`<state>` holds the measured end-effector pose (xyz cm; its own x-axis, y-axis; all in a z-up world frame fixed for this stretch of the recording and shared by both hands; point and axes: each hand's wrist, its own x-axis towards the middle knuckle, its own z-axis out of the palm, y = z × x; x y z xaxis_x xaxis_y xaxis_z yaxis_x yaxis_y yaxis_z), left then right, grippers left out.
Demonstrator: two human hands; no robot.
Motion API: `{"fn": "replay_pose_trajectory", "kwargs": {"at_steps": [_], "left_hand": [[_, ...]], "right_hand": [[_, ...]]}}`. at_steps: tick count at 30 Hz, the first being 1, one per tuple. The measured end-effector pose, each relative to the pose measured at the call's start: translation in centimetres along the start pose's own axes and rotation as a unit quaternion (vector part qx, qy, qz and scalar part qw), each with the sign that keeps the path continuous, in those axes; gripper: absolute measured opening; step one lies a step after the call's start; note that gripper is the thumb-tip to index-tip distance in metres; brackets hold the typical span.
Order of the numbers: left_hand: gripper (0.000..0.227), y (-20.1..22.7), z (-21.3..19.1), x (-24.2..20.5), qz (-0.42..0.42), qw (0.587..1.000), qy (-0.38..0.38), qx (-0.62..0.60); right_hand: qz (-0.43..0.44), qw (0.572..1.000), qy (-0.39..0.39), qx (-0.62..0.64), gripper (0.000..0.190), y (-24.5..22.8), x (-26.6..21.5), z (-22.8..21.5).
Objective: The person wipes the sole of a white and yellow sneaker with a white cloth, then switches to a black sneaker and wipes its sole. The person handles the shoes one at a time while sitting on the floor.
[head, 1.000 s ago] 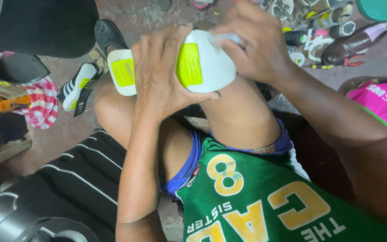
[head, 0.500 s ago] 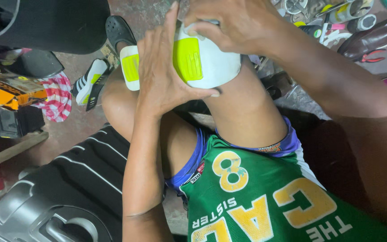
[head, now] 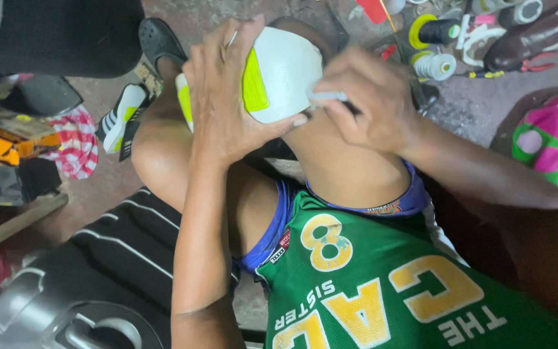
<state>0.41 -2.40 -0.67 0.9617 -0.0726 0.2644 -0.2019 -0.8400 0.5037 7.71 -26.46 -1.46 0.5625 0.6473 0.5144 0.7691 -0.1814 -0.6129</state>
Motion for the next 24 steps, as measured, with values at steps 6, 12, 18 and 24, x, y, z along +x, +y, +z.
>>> {"fn": "replay_pose_trajectory", "kwargs": {"at_steps": [6, 12, 18, 24], "left_hand": [[0.117, -0.3, 1.4, -1.2, -0.019, 1.0, 0.008, -0.008], [0.115, -0.7, 1.5, -1.8, -0.02, 0.999, 0.029, 0.0], [0.115, -0.9, 1.4, -1.1, -0.02, 0.999, 0.029, -0.013], [0.119, -0.3, 1.3, -1.1, -0.029, 0.999, 0.02, -0.003]], "right_hand": [[0.033, 0.999, 0.008, -0.002, 0.014, 0.5, -0.6, 0.6], [0.032, 0.999, -0.022, -0.02, 0.011, 1.9, 2.6, 0.8], [-0.059, 0.995, -0.073, -0.037, 0.011, -0.5, 2.5, -0.9], [-0.097, 0.988, -0.049, -0.114, 0.014, 0.3, 4.4, -0.4]]}}
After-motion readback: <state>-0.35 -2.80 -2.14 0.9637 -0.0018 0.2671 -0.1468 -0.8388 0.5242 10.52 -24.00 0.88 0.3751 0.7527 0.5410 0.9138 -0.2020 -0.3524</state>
